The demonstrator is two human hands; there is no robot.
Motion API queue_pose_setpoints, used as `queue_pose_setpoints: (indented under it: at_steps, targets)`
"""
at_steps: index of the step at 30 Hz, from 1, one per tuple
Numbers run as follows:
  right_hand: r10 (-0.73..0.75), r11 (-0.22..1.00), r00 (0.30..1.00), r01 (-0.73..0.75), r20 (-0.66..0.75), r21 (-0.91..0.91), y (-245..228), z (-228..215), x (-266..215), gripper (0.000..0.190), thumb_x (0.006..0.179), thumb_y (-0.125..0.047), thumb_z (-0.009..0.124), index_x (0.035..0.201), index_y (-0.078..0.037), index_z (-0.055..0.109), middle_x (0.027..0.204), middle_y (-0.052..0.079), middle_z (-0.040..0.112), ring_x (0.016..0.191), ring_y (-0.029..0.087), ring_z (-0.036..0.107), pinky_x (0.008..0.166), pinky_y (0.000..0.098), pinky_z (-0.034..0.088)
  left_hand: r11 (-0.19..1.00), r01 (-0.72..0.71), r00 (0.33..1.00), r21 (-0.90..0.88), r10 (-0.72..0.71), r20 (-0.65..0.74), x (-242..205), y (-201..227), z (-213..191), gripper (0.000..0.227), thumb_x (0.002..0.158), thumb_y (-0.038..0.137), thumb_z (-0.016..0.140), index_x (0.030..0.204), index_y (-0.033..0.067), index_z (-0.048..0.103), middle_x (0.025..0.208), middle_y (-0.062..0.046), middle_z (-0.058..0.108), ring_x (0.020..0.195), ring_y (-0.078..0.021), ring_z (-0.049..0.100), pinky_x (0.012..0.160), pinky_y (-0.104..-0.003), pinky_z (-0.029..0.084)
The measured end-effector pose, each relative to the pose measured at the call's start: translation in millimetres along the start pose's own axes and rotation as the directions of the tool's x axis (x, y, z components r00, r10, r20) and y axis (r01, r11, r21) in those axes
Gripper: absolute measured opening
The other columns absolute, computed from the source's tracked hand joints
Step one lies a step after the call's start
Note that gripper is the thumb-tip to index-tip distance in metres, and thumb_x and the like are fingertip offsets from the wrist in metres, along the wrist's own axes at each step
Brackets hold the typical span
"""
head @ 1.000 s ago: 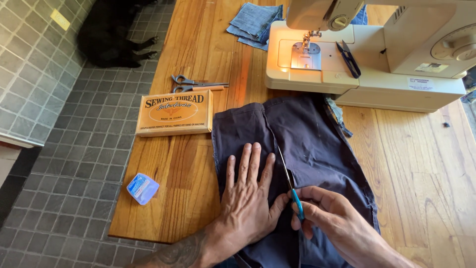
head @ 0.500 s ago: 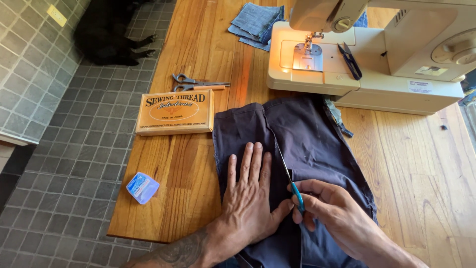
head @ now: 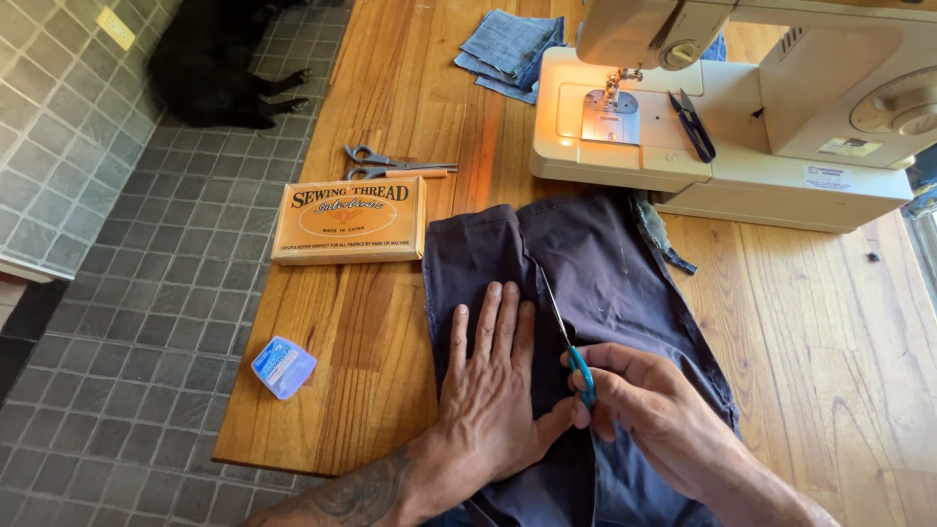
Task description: The person uses a seam ripper to remove stitches from a dark piece of fabric on a wooden table. They then use scissors to cut the fabric along the seam line, separating it into two pieces. A black cat is visible resting on the floor in the background.
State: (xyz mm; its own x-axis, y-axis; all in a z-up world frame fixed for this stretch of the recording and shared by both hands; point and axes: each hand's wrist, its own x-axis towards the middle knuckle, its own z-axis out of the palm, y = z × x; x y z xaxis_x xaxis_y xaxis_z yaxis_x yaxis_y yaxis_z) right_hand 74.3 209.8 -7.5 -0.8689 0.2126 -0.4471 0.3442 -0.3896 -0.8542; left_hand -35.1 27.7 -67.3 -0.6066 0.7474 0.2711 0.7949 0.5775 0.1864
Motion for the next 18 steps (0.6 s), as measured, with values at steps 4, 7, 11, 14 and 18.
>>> queue_pose_setpoints:
  at_steps: [4, 7, 11, 14, 18]
  targets:
    - [0.012, 1.0, 0.999, -0.011, 0.032, -0.022, -3.2, -1.2, 5.3, 0.043, 0.103, -0.029, 0.081, 0.122, 0.009, 0.082, 0.078, 0.021, 0.078, 0.065, 0.019, 0.062, 0.058, 0.0321, 0.046, 1.0, 0.004, 1.0, -0.014, -0.004, -0.001, 0.0, 0.1, -1.1, 0.125, 0.096, 0.089, 0.052, 0.177, -0.0042, 0.037, 0.191, -0.031, 0.024, 0.181, -0.0434, 0.012, 0.143, -0.068, 0.003]
    - [0.023, 1.0, 0.999, -0.023, 0.035, -0.004, 0.4, -7.7, 9.2, 0.041, 0.103, -0.022, 0.081, 0.128, 0.011, 0.083, 0.079, 0.021, 0.077, 0.065, 0.02, 0.064, 0.054, 0.0307, 0.045, 1.0, -0.001, 1.0, -0.003, 0.001, -0.004, 0.1, -0.4, -1.3, 0.123, 0.096, 0.088, 0.051, 0.178, -0.004, 0.036, 0.191, -0.031, 0.024, 0.181, -0.0435, 0.013, 0.143, -0.068, 0.003]
    - [0.005, 1.0, 0.999, -0.006, 0.052, 0.018, -1.4, -7.5, 5.8, 0.035, 0.105, -0.016, 0.08, 0.128, 0.011, 0.081, 0.08, 0.02, 0.076, 0.068, 0.02, 0.067, 0.053, 0.03, 0.044, 1.0, -0.006, 1.0, -0.024, 0.006, 0.001, -0.2, -0.2, -2.3, 0.121, 0.098, 0.087, 0.049, 0.176, -0.0052, 0.038, 0.19, -0.032, 0.024, 0.181, -0.0446, 0.013, 0.143, -0.069, 0.003]
    - [-0.026, 1.0, 0.999, 0.026, 0.038, -0.014, -2.0, -6.6, -0.7, 0.045, 0.101, -0.024, 0.082, 0.13, 0.01, 0.083, 0.08, 0.02, 0.077, 0.066, 0.02, 0.065, 0.055, 0.0315, 0.044, 0.999, 0.004, 1.0, -0.041, -0.005, -0.008, -1.9, 1.6, -5.3, 0.119, 0.099, 0.083, 0.052, 0.176, -0.0076, 0.038, 0.189, -0.034, 0.026, 0.181, -0.0451, 0.014, 0.142, -0.069, 0.005]
    - [-0.069, 0.997, 0.997, 0.067, 0.045, 0.041, 13.0, -20.0, -7.7, 0.051, 0.101, -0.024, 0.082, 0.135, 0.013, 0.081, 0.081, 0.021, 0.078, 0.071, 0.02, 0.069, 0.055, 0.0325, 0.047, 1.0, -0.013, 1.0, 0.022, 0.013, 0.001, -6.2, 7.0, -8.2, 0.121, 0.099, 0.084, 0.059, 0.177, -0.0061, 0.037, 0.189, -0.033, 0.027, 0.18, -0.0453, 0.016, 0.142, -0.067, 0.008]
